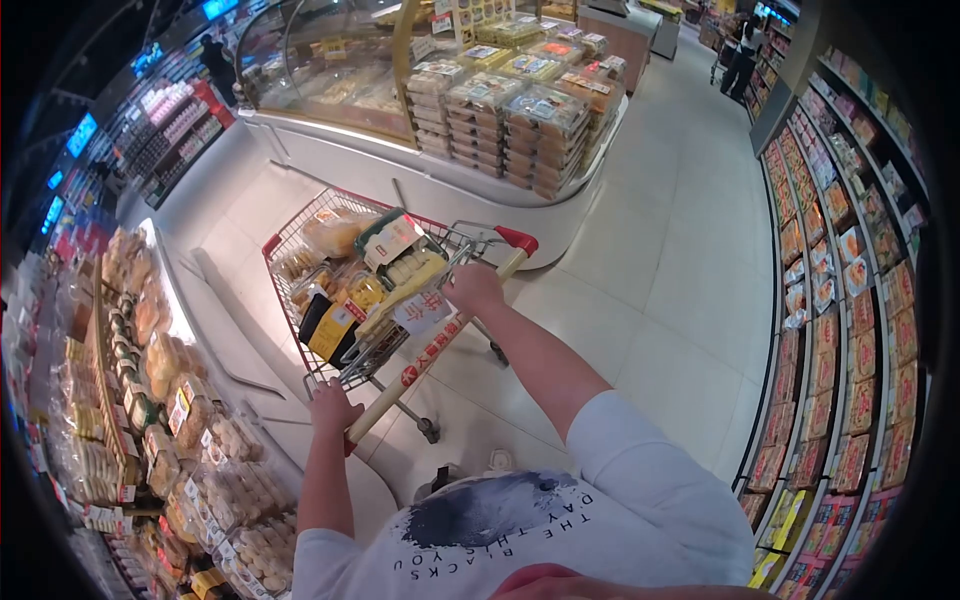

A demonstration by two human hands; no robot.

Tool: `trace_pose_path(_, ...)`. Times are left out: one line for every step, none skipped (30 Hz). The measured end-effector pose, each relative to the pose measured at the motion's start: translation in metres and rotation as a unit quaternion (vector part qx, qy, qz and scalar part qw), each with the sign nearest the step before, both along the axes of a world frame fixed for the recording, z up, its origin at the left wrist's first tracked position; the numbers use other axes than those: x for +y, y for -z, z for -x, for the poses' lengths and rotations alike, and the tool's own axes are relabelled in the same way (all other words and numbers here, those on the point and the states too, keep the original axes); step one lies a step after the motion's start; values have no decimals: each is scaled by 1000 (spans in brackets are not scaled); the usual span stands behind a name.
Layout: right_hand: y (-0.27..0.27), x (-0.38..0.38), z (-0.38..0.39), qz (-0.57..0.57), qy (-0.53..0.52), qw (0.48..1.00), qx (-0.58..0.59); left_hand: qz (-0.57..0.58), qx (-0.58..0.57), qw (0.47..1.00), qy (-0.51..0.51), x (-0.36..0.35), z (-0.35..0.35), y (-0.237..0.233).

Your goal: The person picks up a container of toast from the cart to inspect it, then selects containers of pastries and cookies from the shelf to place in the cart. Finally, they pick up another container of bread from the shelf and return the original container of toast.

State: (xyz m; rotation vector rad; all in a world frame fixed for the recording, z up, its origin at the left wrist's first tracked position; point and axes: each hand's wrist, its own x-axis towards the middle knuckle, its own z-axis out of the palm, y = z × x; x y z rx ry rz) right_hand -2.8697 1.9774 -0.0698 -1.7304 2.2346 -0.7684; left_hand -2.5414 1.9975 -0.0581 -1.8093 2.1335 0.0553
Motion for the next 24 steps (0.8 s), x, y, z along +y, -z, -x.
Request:
trace_pose_path(-1,-6,0,0,-7,1000,-1,1,-3,1000,2,-5,-2,0)
trace_pose_path(-2,-12,0,-1,-6,1000,-3,3,-5,1000,5,-12,-1,1)
trace_pose_path(-3,-18,-1,-2,-6,1000,-5,11,-22,1000,18,-18,-2,1)
trace_pose_path(-3,-24,-3,-4,-8,1000,-8,18,-22,999,17,-24,-4,3)
trace_pose_path(-4,-27,-4,-16,-11,1000,-8,26,-22,999,16,-29,-7,8)
trace_pose_path(-5,-32,-6,-26,-14,1000,-9,35,-21,999,16,-35,-10,10)
trace_pose_path(-7,-39,-6,-35,-15,999,-8,39,-19,999,10,-42,-12,11)
trace_pose_path(-9,-44,-7,-30,-16,999,-10,44,-16,999,5,-48,-14,13)
trace_pose_path(-10,-47,-8,-26,-17,999,-10,47,-13,999,1,-54,-16,15)
trace_pose_path(-10,-51,-10,-23,-20,999,-10,49,-14,999,7,-60,-19,18)
trace_pose_path(-6,-58,-11,-16,-14,1000,-8,52,-15,998,11,-66,-21,20)
trace_pose_path(-6,-66,-11,-26,-12,1000,-3,54,-16,998,14,-73,-24,21)
trace_pose_path(-7,-73,-12,-38,-11,999,0,63,-18,998,20,-80,-25,21)
trace_pose_path(-7,-80,-13,-51,-10,999,2,65,-15,998,20,-86,-26,21)
trace_pose_path(-7,-88,-14,-52,-9,999,3,66,-14,998,20,-94,-26,21)
trace_pose_path(-9,-95,-15,-52,-7,999,5,67,-12,997,22,-103,-26,20)
trace_pose_path(-10,-100,-15,-54,-5,999,5,64,-12,998,18,-112,-28,21)
trace_pose_path(-11,-107,-16,-54,-5,999,4,61,-12,998,15,-123,-30,23)
trace_pose_path(-12,-115,-17,-54,-5,999,2,58,-13,998,14,-132,-30,21)
trace_pose_path(-13,-123,-18,-54,-5,999,1,55,-13,998,14,-141,-30,19)
trace_pose_path(-13,-130,-19,-56,-3,998,-3,52,-15,998,15,-149,-30,16)
trace_pose_path(-15,-138,-19,-56,-1,998,-5,50,-15,999,15,-158,-29,14)
trace_pose_path(-16,-145,-20,-57,0,998,-8,51,-7,999,14,-168,-31,14)
trace_pose_path(-16,-152,-22,-51,2,999,-2,49,-6,999,16,-177,-31,14)
